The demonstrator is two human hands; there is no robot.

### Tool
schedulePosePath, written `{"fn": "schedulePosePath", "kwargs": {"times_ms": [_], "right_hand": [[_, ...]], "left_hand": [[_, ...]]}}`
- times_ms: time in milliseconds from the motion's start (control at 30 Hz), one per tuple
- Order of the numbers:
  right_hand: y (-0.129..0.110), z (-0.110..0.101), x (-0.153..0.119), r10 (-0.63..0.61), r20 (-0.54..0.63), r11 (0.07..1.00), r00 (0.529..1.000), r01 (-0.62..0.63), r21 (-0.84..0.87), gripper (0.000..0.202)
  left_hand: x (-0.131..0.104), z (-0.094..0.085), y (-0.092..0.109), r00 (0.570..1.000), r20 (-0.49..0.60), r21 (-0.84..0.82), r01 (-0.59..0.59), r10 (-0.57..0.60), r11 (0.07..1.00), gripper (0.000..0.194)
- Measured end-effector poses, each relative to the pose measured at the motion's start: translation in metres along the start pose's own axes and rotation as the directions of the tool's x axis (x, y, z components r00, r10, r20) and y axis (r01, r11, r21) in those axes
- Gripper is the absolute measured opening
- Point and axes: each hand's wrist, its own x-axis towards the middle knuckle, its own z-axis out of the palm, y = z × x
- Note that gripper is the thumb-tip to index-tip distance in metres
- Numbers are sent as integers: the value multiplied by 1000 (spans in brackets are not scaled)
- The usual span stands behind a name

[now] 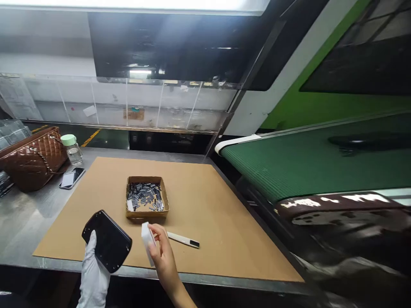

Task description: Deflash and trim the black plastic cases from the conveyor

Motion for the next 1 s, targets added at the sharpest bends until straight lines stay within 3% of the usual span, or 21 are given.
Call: {"fn": "schedulePosePath", "kwargs": {"times_ms": [100,200,267,333,400,500,567,667,767,833,900,1000], "right_hand": [[1,14,-8,-216,-137,972,967,200,-123,35],[1,25,-10,-435,-78,876,897,401,-269,46],[3,26,-5,-560,-19,782,829,521,-342,49],[4,23,1,-580,-70,763,812,511,-396,51],[5,20,3,-546,-118,787,829,460,-412,55],[2,18,3,-605,38,729,795,572,-376,53],[-5,17,12,-552,128,750,824,558,-355,48],[-13,14,60,-256,161,861,953,301,-411,41],[-2,9,125,-81,162,855,983,153,-496,33],[11,-1,150,-19,115,843,993,77,-532,28],[22,-21,147,20,77,837,997,25,-547,31],[27,-70,96,-1,-11,822,1000,-6,-570,40]], "left_hand": [[7,18,-9,972,205,-195,153,-112,969,40],[11,23,-22,841,467,-239,418,-274,876,46],[15,21,-28,794,517,-216,481,-319,849,45],[19,19,-33,835,504,-274,396,-220,877,43],[22,20,-37,871,472,-237,276,-138,931,43],[21,22,-33,875,437,-8,236,-209,972,42],[14,22,-24,884,409,41,231,-227,972,40],[-4,23,-4,912,325,101,229,-250,968,35],[-18,25,8,919,257,131,273,-299,953,36],[-21,27,10,929,248,69,265,-274,962,35],[-21,29,9,945,224,21,238,-236,971,34],[-21,35,11,966,156,-33,213,-205,977,42]]}}
